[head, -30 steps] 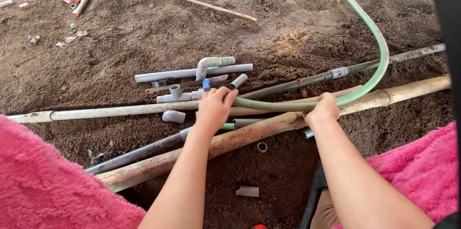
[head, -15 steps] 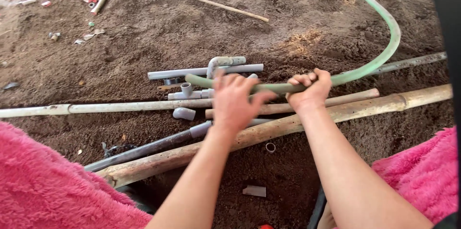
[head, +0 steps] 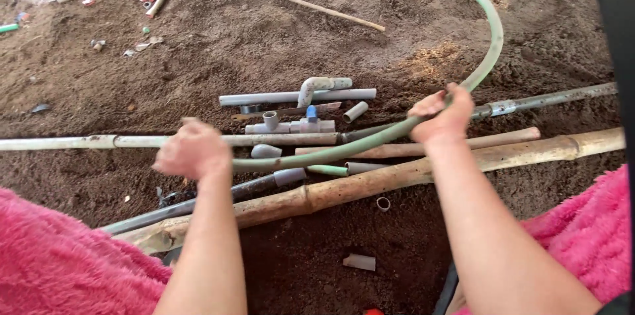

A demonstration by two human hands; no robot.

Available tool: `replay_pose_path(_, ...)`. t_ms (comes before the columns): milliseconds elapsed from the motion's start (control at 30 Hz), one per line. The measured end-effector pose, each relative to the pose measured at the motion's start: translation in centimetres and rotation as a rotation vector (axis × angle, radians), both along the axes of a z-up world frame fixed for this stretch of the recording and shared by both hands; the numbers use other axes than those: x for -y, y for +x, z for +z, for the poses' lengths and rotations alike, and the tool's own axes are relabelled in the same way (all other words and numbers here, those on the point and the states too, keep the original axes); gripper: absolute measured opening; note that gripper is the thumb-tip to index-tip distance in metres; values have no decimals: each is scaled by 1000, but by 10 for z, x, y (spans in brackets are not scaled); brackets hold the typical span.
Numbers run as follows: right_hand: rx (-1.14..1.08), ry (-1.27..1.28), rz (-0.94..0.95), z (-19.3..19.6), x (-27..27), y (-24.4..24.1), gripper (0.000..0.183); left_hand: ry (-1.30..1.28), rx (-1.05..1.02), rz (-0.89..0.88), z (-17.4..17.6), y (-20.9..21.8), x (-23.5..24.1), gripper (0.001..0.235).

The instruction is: The person sits on the ground and assembles a plumbing system by connecting various PVC pipes and fittings. They attach a blue valve to a pipe, insert a wooden stick into a fitting, and connect a long green hose to the assembly.

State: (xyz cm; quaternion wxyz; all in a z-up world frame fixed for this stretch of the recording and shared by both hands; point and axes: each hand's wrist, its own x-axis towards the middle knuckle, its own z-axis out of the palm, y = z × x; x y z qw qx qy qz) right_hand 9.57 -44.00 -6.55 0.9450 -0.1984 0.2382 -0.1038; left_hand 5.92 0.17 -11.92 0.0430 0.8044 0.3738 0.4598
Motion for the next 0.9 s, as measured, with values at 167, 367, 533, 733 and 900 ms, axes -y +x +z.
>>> replay_pose_path(167,-39,-87,90,-30,-75,17,30,-244,-292,-588,9,34,83,31)
replay_pose_path(367,110,-310,368,28,-120,-26,27,-464,-737,-1083,106,-22,160,64)
replay_pose_path(533,245,-288,441,61,-88,-33,34,-332,-742,-1081,143,-57,136,76)
replay_pose_path(733,934,-4,464,84,-24,-13,25,-160,-822,-915,211,-51,112,74)
replay_pose_path(900,1183,-144,632,111,-30,-6,9,-94,-648,-804,229,-47,62,83)
